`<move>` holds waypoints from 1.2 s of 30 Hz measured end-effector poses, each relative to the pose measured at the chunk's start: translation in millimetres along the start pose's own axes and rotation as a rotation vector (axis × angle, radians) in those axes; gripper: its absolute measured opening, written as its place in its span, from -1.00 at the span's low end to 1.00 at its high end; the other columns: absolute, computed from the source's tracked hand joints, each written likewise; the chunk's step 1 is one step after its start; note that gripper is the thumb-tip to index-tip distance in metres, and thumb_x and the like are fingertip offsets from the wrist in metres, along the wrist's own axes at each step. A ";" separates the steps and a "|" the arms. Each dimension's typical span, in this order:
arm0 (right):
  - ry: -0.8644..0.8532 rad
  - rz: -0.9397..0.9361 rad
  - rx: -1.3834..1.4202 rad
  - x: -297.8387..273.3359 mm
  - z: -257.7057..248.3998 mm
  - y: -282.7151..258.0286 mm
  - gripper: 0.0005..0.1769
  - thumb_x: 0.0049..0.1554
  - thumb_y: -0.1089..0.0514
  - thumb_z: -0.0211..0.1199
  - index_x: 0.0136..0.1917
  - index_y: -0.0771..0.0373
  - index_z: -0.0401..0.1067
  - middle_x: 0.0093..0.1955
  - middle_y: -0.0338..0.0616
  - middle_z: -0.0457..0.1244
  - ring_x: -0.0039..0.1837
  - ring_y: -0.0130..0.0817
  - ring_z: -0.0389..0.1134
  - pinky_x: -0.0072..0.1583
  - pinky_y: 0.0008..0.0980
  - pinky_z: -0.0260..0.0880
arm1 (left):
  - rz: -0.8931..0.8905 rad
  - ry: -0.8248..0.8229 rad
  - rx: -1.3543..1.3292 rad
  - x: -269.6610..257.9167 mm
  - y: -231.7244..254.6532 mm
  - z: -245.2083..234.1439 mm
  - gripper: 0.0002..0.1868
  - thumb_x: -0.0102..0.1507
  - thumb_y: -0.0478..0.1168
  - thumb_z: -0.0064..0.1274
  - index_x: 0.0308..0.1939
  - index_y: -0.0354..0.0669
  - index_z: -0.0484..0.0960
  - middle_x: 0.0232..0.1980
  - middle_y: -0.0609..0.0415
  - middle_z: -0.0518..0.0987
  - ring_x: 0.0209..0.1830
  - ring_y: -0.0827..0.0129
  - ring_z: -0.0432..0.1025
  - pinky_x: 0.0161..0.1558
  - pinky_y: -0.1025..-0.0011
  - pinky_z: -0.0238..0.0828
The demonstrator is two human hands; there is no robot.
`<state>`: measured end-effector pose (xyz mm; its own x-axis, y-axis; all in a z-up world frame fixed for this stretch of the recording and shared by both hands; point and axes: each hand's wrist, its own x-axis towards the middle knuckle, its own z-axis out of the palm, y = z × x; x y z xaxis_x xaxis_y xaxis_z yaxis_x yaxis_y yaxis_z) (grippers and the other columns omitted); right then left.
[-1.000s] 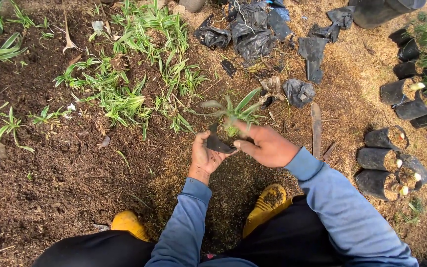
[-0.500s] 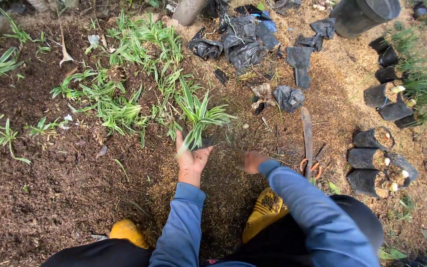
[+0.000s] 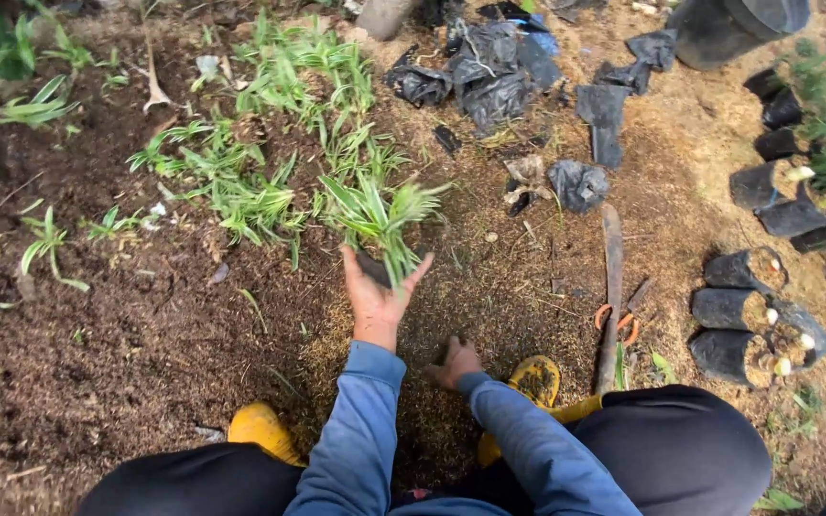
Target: Transplanting small spider plant seedlings from the ground into individual nursery bags filled with soil.
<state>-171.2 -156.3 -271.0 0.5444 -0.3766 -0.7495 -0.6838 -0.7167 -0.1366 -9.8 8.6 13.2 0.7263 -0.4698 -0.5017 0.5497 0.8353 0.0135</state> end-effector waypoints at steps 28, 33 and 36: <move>0.010 -0.747 0.102 -283.4 -296.1 -112.4 -0.66 0.08 0.20 0.43 0.10 0.42 0.57 0.16 0.35 0.40 0.27 0.29 0.40 0.37 0.33 0.32 | -0.136 0.005 0.060 36.8 -24.5 -35.4 -0.34 0.15 0.18 0.23 0.16 -0.05 0.36 0.20 -0.18 0.34 0.01 -0.23 0.43 -0.01 -0.23 0.54; 0.045 -0.977 0.270 -267.5 -309.0 -114.5 -0.72 0.09 0.18 0.42 0.04 0.37 0.59 0.07 0.26 0.43 0.20 0.29 0.42 0.37 0.40 0.27 | -0.136 0.057 0.108 11.2 -31.9 -13.2 -0.50 0.12 0.12 0.30 -0.12 -0.11 0.49 -0.29 0.05 0.41 -0.32 0.06 0.45 -0.34 0.05 0.67; 0.077 -0.874 0.466 -266.6 -311.8 -118.3 -0.65 0.10 0.33 0.36 0.17 0.46 0.51 0.15 0.31 0.40 0.12 0.22 0.47 0.25 0.28 0.44 | -0.143 0.017 0.090 0.4 -36.5 2.9 -0.58 0.18 0.09 0.25 -0.15 -0.11 0.49 -0.32 0.06 0.42 -0.40 0.15 0.49 -0.36 0.04 0.70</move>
<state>-84.0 -154.1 146.9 0.9668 0.1253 -0.2225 -0.1409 -0.4648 -0.8741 -28.4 -22.9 15.1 0.6311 -0.5766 -0.5189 0.6823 0.7308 0.0178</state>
